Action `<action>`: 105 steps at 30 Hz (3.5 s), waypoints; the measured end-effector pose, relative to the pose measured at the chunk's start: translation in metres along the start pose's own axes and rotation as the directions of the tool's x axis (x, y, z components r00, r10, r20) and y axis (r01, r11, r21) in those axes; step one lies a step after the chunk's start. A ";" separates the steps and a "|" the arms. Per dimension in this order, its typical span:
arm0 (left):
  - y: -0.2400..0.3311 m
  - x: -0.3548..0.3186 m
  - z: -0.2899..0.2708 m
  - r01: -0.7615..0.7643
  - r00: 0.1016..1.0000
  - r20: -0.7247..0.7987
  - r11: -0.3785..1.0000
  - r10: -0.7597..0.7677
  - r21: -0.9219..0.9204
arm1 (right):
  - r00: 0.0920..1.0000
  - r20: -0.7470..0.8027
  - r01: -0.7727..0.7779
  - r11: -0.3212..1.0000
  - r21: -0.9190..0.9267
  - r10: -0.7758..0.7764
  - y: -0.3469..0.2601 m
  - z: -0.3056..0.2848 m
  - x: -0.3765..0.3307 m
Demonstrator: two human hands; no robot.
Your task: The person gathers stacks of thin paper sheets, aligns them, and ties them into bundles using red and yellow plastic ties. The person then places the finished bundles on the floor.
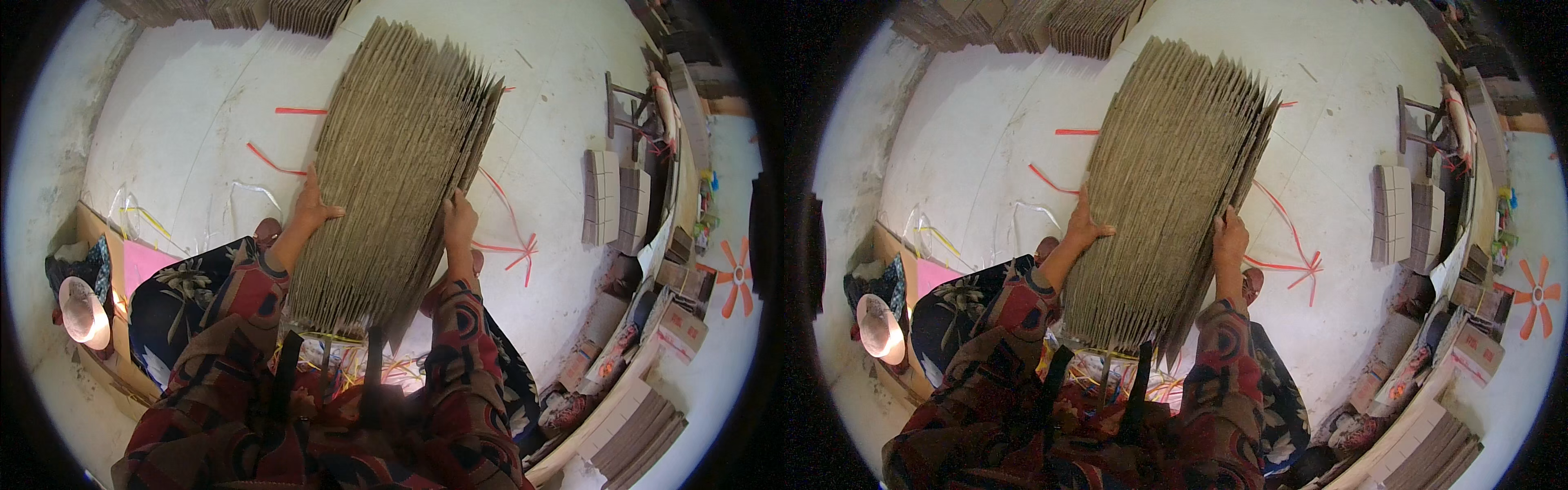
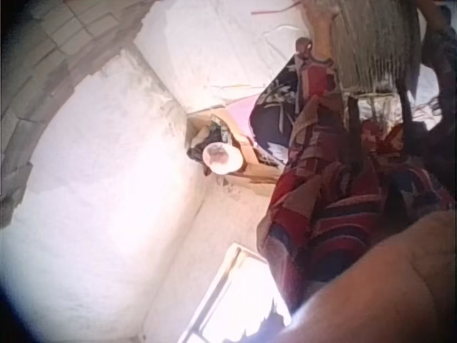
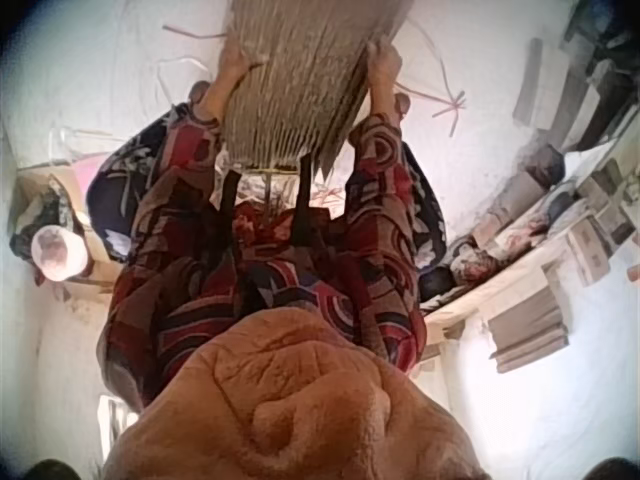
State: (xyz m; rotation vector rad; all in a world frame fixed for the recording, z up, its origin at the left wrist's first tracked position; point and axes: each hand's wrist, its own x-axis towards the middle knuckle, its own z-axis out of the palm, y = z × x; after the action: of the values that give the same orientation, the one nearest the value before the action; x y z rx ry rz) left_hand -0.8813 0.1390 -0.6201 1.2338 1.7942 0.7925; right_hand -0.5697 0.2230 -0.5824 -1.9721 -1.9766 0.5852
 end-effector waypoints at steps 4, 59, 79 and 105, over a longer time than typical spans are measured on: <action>0.002 -0.001 -0.004 -0.007 1.000 -0.013 1.000 0.007 0.017 | 0.970 -0.213 0.149 0.981 0.120 -0.121 0.006 0.003 -0.004; 0.075 -0.010 0.007 0.191 0.982 -0.053 0.949 -0.183 0.250 | 0.958 0.178 0.275 0.904 -0.327 -0.227 -0.102 0.014 -0.013; 0.039 0.007 -0.006 0.259 0.955 0.275 0.758 -0.109 -0.599 | 0.926 0.323 -0.363 0.707 0.607 0.197 -0.081 0.092 -0.007; 0.055 0.072 0.013 0.013 0.933 0.348 0.962 0.087 -0.274 | 0.670 0.063 -0.622 0.512 0.592 0.740 0.080 -0.003 -0.003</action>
State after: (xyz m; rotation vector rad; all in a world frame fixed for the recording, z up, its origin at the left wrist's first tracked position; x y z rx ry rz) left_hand -0.8604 0.2259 -0.5994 1.1467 1.3229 0.7512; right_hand -0.4982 0.2188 -0.6176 -2.2087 -0.6531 0.9700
